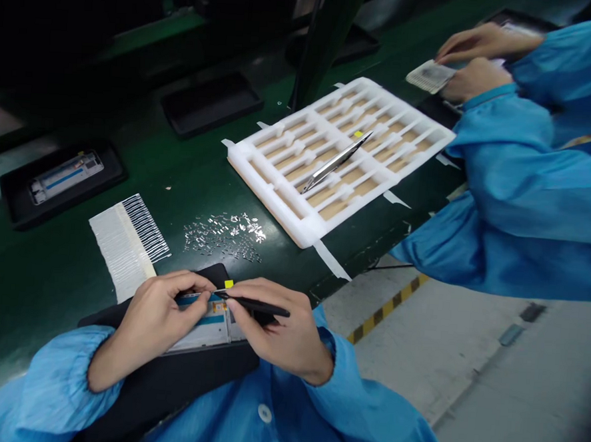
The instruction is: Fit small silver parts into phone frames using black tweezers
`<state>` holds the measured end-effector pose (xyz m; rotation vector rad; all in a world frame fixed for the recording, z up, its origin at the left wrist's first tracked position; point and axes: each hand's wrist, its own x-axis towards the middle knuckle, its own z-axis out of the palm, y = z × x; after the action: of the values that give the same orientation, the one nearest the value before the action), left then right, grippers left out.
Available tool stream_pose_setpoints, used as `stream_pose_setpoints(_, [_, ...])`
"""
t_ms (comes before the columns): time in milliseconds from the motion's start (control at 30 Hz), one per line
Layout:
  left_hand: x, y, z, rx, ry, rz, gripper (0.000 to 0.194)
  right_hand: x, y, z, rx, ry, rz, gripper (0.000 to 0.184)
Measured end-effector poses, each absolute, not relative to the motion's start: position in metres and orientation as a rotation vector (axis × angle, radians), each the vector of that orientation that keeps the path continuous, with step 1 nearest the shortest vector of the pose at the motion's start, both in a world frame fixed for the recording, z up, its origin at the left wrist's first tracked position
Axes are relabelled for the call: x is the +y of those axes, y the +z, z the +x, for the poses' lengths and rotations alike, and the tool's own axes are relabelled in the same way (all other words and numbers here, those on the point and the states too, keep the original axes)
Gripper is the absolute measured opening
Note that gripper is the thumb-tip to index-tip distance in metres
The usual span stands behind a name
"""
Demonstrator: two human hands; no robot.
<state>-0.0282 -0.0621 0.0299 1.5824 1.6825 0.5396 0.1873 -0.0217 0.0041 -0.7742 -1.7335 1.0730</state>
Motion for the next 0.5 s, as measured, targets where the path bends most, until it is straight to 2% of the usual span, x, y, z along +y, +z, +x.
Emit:
stream_pose_setpoints(200, [-0.059, 0.034, -0.030, 1.669, 0.505, 1.666, 0.020, -0.022, 0.000, 0.191, -1.866, 1.004, -0.652, 0.032])
stream_pose_setpoints(367, [-0.069, 0.042, -0.035, 1.596, 0.406, 2.118, 0.030, -0.022, -0.004, 0.191, -1.864, 1.013, -0.622, 0.031])
stream_pose_setpoints(500, [-0.082, 0.042, -0.035, 1.637, 0.355, 2.469, 0.028, -0.025, -0.006, 0.189, -1.843, 1.037, -0.660, 0.031])
